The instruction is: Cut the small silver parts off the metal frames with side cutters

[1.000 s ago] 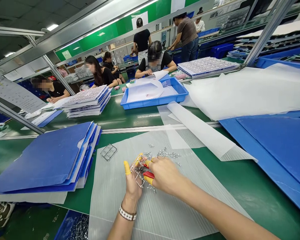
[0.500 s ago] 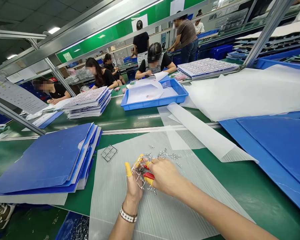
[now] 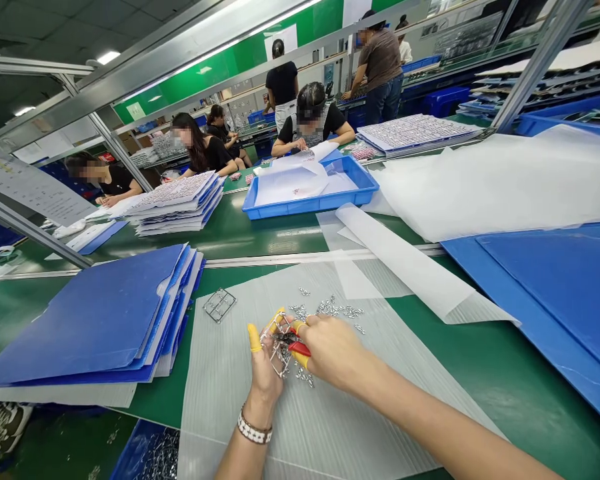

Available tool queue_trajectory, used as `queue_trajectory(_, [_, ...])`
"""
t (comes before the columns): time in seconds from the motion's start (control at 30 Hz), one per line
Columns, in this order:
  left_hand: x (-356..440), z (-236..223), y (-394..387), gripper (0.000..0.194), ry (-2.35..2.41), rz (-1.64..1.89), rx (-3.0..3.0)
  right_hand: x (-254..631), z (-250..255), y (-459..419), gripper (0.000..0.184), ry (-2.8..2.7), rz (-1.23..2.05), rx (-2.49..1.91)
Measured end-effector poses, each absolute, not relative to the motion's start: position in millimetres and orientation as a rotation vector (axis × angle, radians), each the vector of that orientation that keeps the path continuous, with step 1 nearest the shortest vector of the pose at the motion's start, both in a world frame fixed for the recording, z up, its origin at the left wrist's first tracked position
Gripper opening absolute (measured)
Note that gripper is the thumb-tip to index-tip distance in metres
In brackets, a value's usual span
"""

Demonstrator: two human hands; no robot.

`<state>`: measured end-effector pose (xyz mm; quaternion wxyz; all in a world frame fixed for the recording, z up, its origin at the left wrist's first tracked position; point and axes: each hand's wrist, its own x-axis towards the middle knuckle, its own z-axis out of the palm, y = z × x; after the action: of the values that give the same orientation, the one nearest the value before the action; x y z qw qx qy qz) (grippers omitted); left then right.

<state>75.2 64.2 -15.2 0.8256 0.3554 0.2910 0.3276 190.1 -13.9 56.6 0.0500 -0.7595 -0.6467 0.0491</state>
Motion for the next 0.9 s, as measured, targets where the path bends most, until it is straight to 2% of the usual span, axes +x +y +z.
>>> queue_trajectory(0.4, [72.2,-15.7,61.8,0.055,0.562,0.739,0.787,198.2,48.1,-9.2,0.029,-1.880,0.084,-2.372])
queue_trajectory(0.9, [74.6,-13.5,59.8,0.070,0.585,0.711,0.757,195.6,47.9,-7.8,0.019,-1.916,0.072,-2.354])
